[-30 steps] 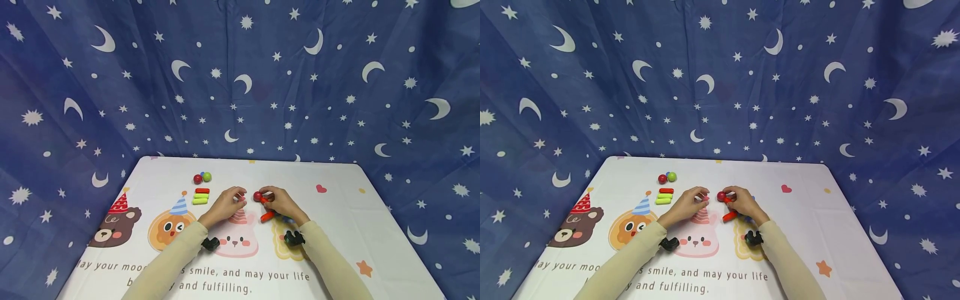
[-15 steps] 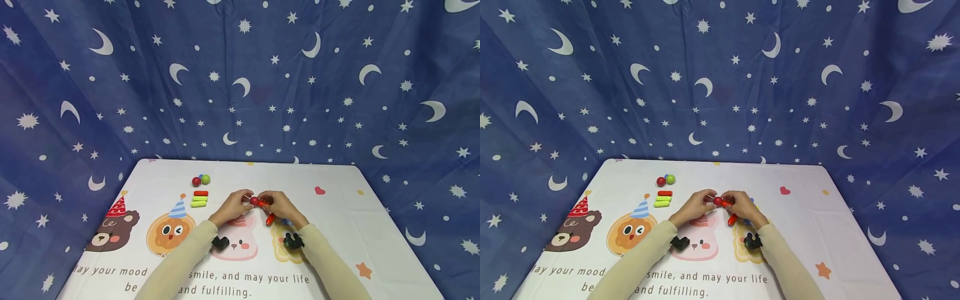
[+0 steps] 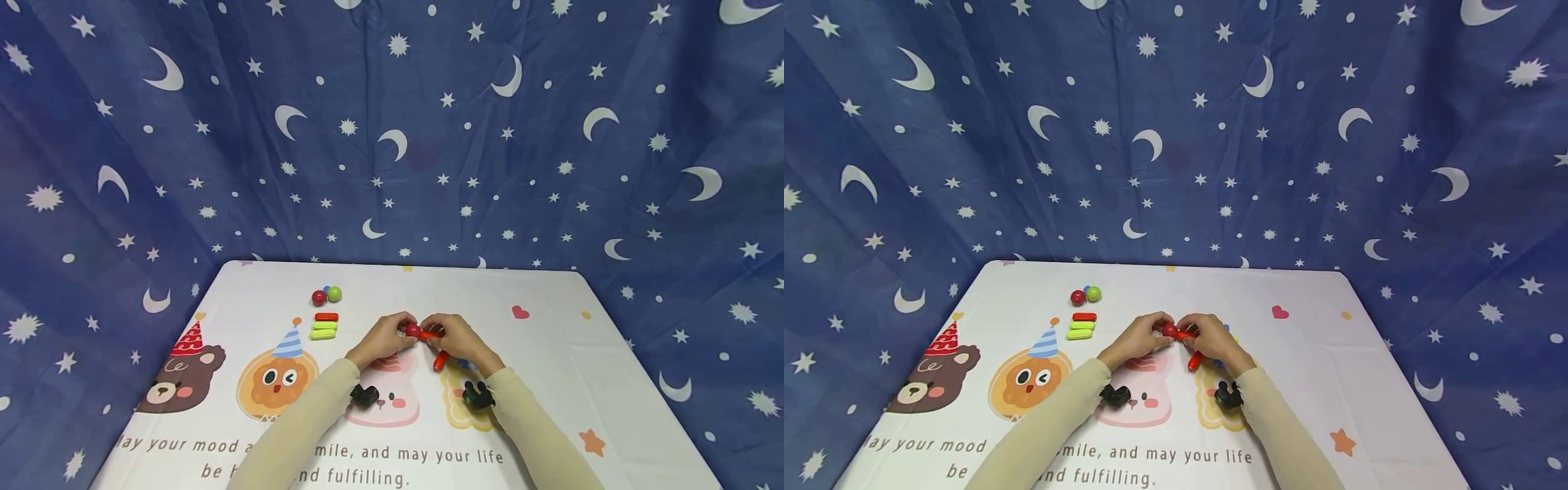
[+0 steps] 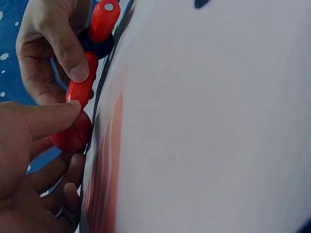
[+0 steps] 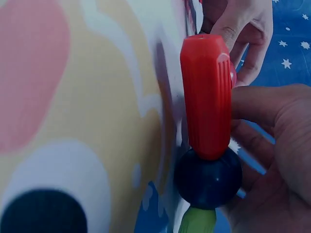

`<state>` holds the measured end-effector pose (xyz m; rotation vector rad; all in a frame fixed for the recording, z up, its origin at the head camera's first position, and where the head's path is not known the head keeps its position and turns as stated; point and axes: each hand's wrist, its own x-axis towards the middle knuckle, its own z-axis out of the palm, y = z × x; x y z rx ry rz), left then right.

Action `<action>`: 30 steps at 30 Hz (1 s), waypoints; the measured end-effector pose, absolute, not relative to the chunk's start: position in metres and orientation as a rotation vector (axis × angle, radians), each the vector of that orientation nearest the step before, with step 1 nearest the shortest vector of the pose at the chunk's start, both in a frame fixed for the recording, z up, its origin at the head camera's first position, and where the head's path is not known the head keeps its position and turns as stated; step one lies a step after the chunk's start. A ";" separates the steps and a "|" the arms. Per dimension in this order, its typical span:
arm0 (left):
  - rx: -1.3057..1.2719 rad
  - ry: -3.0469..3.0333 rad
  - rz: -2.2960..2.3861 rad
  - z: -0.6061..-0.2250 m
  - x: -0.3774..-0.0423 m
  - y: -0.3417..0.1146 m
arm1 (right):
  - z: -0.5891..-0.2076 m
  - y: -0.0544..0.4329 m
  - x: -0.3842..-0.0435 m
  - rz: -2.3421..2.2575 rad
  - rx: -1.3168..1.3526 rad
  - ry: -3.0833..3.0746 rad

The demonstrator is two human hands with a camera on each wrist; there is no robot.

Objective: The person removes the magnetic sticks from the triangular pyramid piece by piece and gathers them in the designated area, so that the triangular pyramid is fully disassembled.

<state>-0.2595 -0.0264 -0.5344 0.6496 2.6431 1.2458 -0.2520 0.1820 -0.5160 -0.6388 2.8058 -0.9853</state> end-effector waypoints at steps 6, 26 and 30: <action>0.659 2.666 1.207 -0.536 -0.262 -0.028 | -0.518 0.184 -0.253 -0.881 -0.666 2.869; 0.660 2.650 1.240 -0.533 -0.256 -0.032 | -0.521 0.182 -0.251 -0.903 -0.648 2.907; 0.642 2.638 1.272 -0.535 -0.256 -0.033 | -0.521 0.180 -0.250 -0.912 -0.642 2.913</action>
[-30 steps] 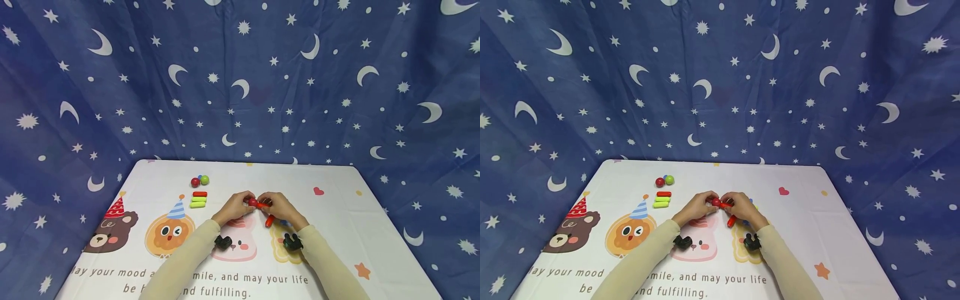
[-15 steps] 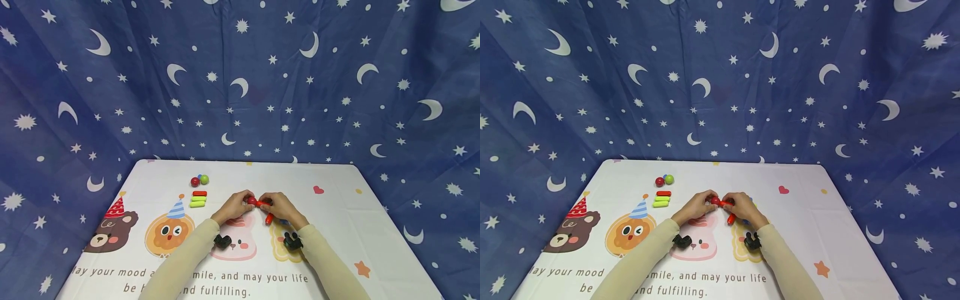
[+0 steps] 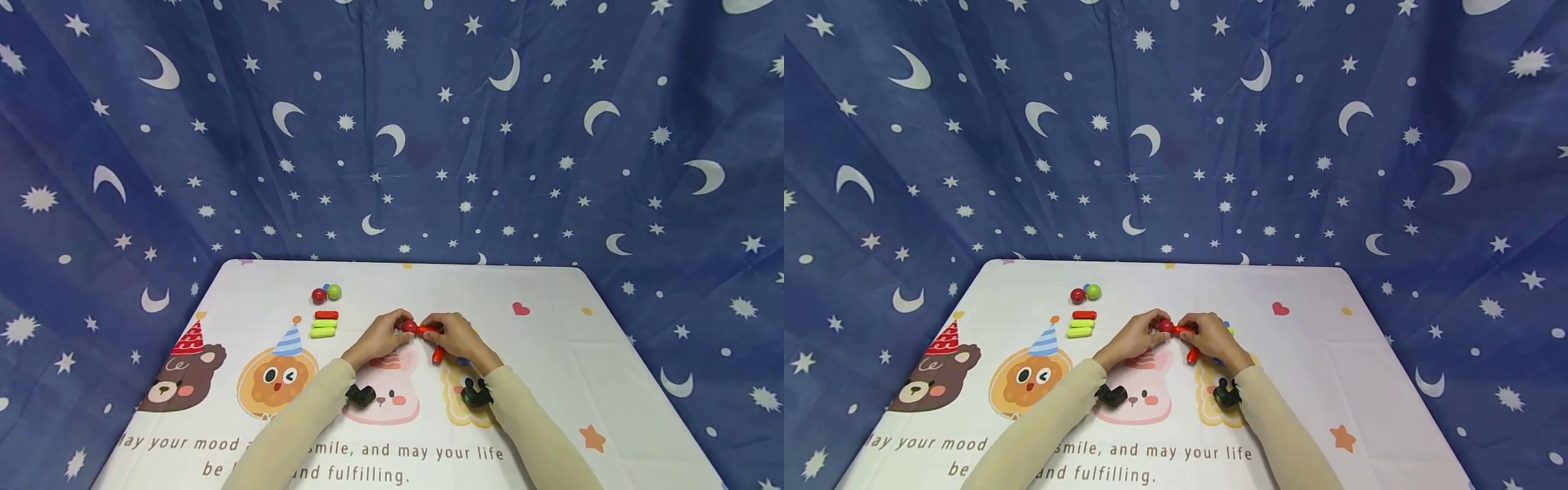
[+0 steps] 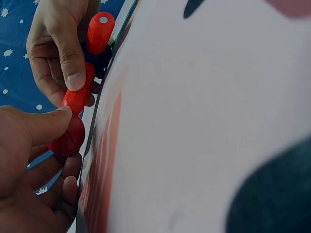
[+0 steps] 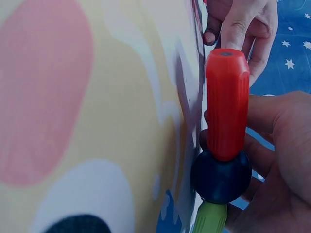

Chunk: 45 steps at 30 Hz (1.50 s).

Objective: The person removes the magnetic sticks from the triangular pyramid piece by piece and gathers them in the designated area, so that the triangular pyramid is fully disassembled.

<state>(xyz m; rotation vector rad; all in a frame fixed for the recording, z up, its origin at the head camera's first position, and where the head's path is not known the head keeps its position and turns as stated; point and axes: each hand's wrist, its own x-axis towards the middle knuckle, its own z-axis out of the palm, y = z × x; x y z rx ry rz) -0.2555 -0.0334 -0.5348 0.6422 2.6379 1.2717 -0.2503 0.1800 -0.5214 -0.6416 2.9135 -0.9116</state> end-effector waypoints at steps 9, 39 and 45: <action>0.585 2.578 1.395 -0.530 -0.252 -0.037 | -0.526 0.180 -0.252 -0.883 -0.579 2.939; 0.479 2.684 1.647 -0.487 -0.242 -0.100 | -0.524 0.178 -0.250 -0.884 -0.572 2.933; 0.400 2.739 1.623 -0.485 -0.242 -0.115 | -0.523 0.179 -0.250 -0.883 -0.572 2.940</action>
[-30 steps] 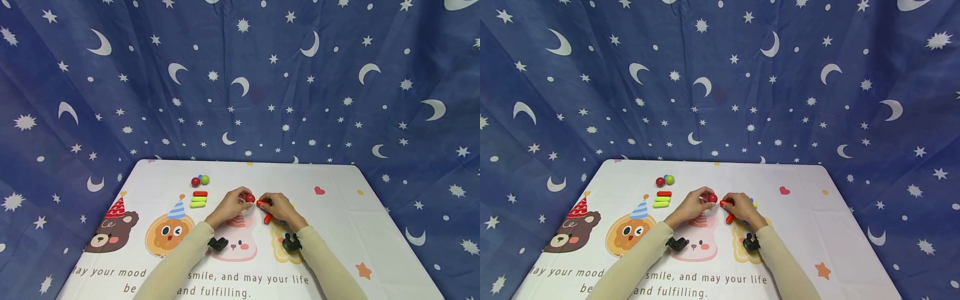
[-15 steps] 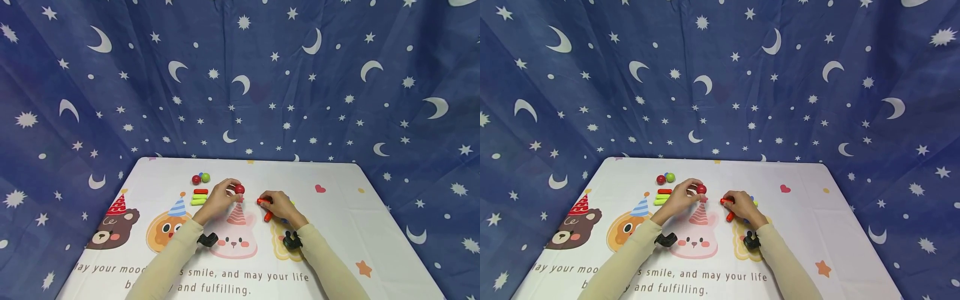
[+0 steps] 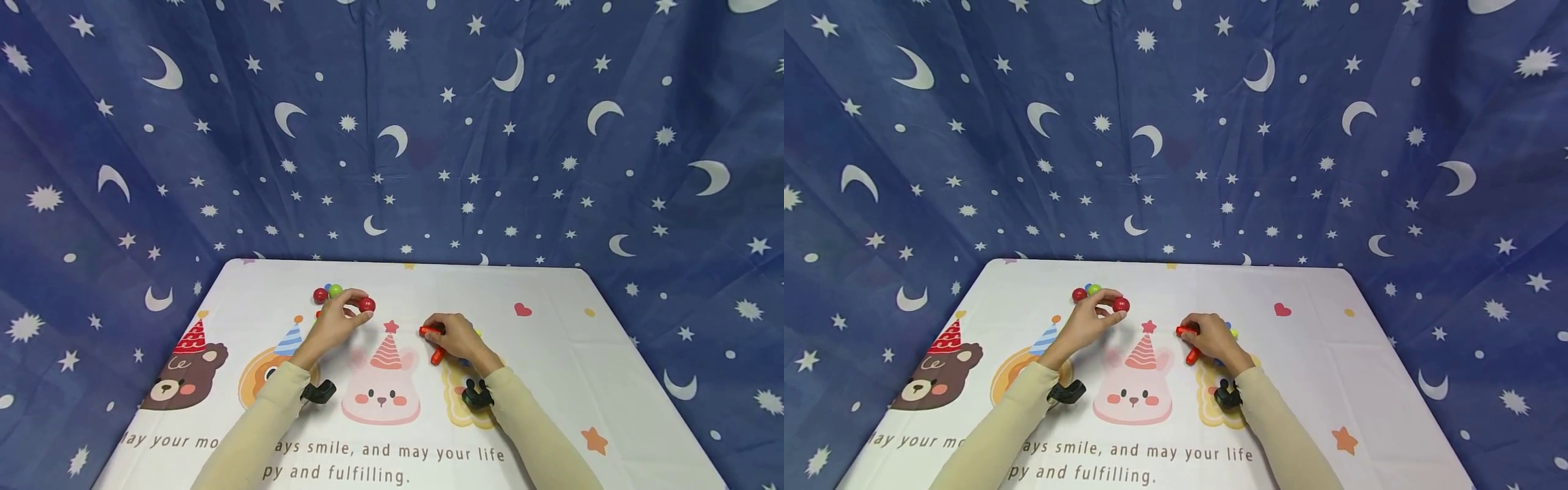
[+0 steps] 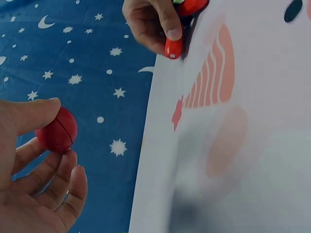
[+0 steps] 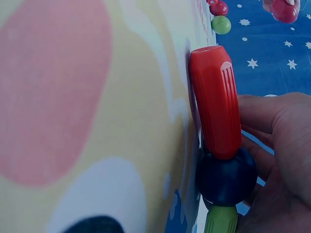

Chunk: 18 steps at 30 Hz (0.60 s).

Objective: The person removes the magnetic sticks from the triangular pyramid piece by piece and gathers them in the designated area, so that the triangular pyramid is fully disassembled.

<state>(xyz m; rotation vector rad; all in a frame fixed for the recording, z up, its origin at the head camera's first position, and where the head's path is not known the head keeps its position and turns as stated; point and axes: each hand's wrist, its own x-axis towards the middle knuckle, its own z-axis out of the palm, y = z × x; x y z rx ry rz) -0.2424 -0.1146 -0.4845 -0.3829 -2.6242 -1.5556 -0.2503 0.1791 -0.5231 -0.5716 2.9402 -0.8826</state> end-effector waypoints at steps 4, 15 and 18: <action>-0.335 -2.632 -1.528 -0.484 -0.241 -0.123 | -0.524 0.179 -0.250 -0.889 -0.563 2.942; -0.332 -2.579 -1.492 -0.479 -0.240 -0.142 | -0.525 0.179 -0.250 -0.888 -0.549 2.933; -0.322 -2.555 -1.502 -0.479 -0.241 -0.147 | -0.524 0.179 -0.250 -0.885 -0.553 2.937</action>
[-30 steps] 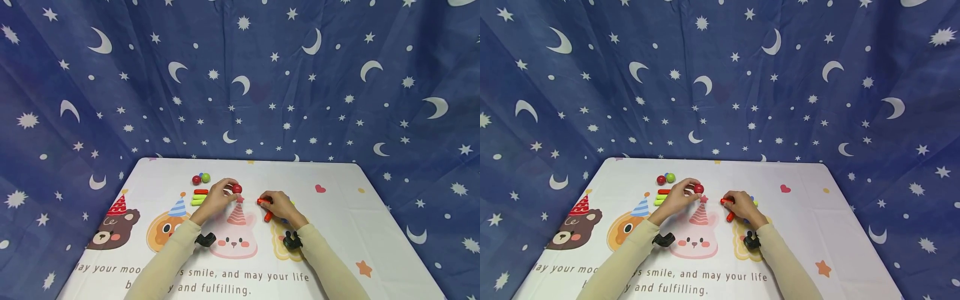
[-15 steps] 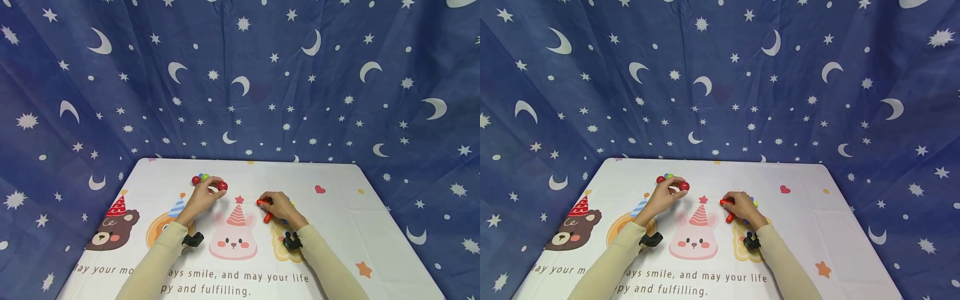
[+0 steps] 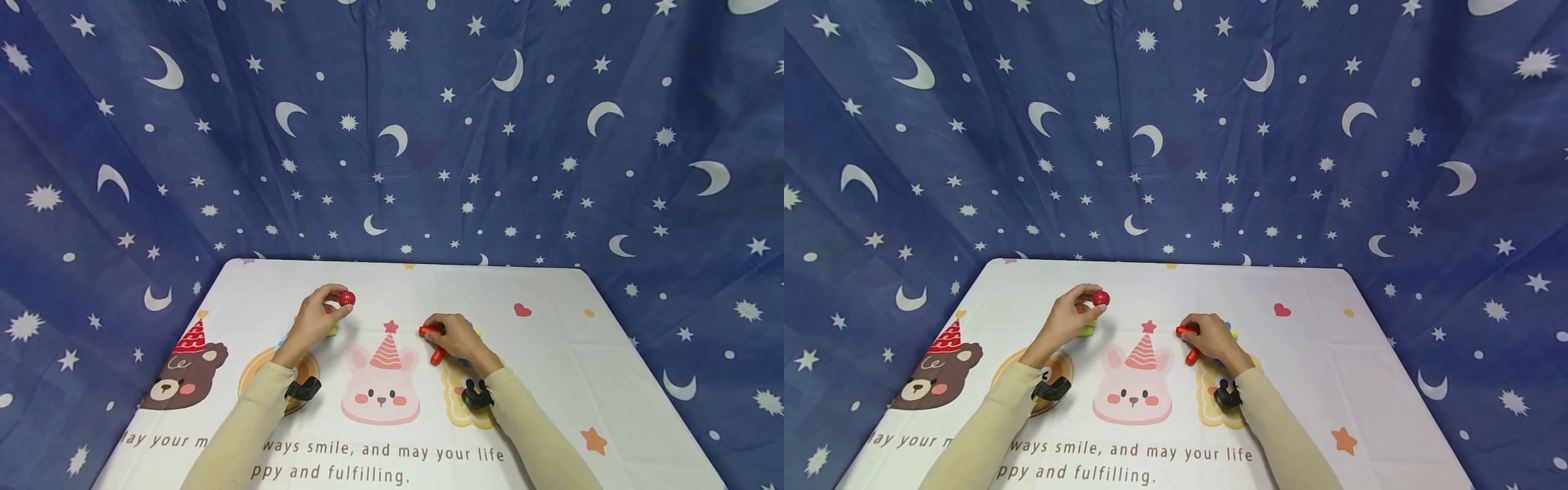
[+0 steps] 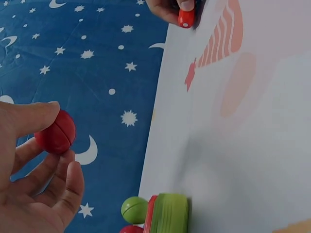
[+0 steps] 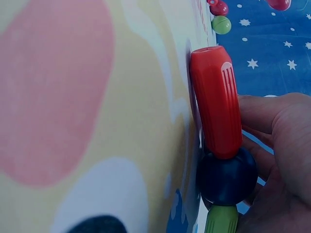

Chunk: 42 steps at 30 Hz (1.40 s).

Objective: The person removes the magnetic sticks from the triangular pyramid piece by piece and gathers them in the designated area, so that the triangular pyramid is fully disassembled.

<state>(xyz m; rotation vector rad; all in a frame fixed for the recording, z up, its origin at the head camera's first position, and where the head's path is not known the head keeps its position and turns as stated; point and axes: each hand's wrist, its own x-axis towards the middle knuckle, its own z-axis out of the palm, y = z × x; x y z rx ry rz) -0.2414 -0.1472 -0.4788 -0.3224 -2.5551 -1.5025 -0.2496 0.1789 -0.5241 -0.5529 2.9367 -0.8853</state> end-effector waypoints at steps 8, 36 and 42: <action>-0.297 -2.525 -1.484 -0.481 -0.245 -0.161 | -0.525 0.179 -0.250 -0.870 -0.536 2.945; -0.035 -2.578 -1.477 -0.508 -0.264 -0.215 | -0.525 0.179 -0.249 -0.873 -0.524 2.929; 0.072 -2.658 -1.477 -0.516 -0.272 -0.221 | -0.525 0.178 -0.249 -0.869 -0.498 2.930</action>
